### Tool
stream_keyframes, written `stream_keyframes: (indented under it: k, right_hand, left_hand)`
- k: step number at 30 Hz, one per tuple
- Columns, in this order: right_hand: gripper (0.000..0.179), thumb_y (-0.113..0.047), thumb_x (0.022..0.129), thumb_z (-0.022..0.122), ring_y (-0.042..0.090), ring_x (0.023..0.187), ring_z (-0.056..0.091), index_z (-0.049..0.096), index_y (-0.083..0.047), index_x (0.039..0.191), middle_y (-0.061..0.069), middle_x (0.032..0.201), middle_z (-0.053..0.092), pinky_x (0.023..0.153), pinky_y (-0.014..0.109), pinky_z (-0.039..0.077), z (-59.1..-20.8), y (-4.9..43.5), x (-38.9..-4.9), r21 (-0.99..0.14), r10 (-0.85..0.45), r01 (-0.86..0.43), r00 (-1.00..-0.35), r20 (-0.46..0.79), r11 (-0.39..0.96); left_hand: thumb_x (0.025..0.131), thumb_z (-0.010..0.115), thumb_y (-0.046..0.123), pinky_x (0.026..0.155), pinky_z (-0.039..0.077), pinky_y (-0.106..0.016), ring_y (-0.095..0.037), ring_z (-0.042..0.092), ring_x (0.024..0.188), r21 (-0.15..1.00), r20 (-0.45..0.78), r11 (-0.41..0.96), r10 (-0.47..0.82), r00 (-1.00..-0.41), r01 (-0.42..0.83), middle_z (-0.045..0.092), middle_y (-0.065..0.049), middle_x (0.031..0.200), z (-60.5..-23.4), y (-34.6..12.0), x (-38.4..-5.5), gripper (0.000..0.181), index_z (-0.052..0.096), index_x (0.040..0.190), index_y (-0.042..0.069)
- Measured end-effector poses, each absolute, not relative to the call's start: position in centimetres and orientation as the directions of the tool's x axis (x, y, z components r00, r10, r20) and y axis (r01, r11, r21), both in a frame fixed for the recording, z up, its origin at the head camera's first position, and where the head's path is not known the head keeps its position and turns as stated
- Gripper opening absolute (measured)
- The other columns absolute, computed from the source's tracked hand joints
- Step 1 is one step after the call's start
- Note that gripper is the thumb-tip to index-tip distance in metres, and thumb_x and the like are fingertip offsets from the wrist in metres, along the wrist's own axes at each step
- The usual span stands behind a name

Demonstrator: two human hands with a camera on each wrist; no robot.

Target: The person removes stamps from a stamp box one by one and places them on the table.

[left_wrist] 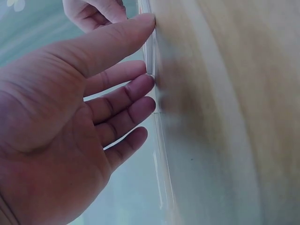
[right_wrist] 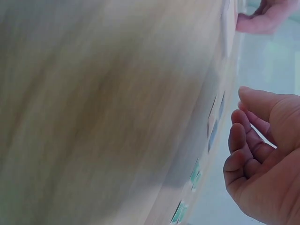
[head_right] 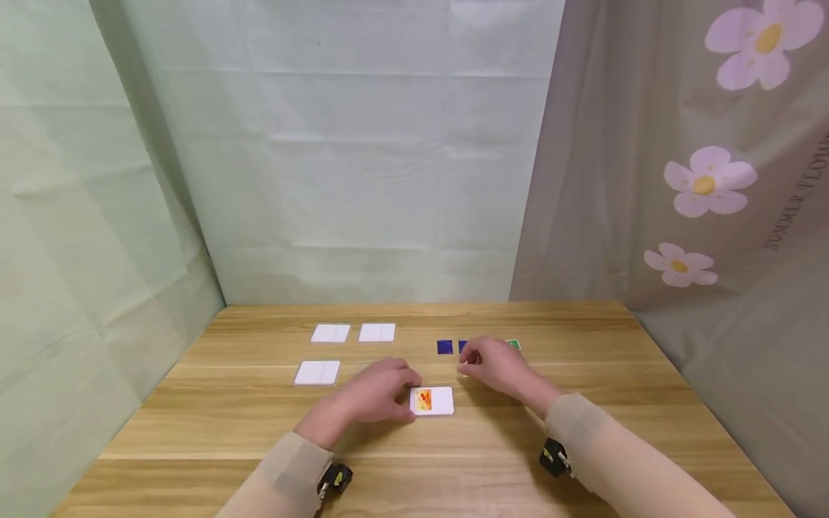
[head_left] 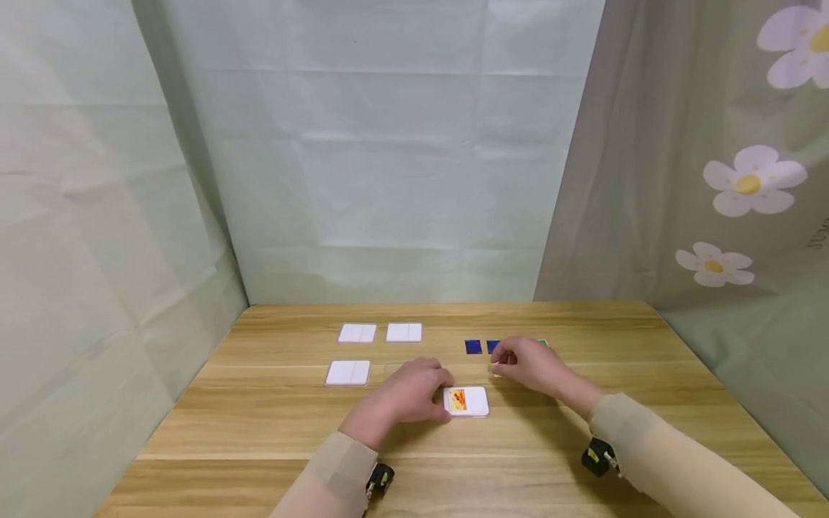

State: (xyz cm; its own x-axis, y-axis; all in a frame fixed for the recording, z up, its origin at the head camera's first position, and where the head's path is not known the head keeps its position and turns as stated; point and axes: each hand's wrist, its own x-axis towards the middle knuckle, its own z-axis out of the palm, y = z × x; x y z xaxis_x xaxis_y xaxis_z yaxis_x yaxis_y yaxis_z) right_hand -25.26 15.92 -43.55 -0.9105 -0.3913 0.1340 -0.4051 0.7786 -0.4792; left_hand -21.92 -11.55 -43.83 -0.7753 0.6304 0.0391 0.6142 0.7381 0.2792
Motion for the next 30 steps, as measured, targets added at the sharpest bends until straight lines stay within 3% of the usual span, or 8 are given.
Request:
stream_keyframes:
  k: [16, 30]
  right_hand:
    - [0.016, -0.018, 0.095, 0.089, 0.012, 0.081, 0.057, 0.079, -0.013, 0.107, -0.009, 0.089, 0.064, 0.07, 0.027, 0.05, -43.1, 13.2, -23.1, -0.545, -0.481, -0.437, -0.874, 0.069, 0.716]
    - [0.02, -0.016, 0.093, 0.091, 0.017, 0.088, 0.062, 0.08, -0.012, 0.109, -0.005, 0.097, 0.07, 0.075, 0.03, 0.052, -43.9, 11.9, -22.4, -0.504, -0.488, -0.466, -0.867, 0.098, 0.727]
  left_hand:
    - [0.087, 0.097, 0.03, 0.094, 0.053, -0.034, -0.013, 0.057, 0.102, 0.345, 0.033, 0.735, 0.612, -0.79, 0.584, 0.07, 0.002, 0.117, -43.8, -11.9, -22.0, 0.046, 0.079, 0.126, 0.012]
    - [0.085, 0.098, 0.029, 0.094, 0.053, -0.033, -0.013, 0.058, 0.102, 0.351, 0.041, 0.725, 0.621, -0.783, 0.593, 0.07, 0.002, 0.116, -43.8, -11.9, -21.9, 0.048, 0.079, 0.125, 0.011]
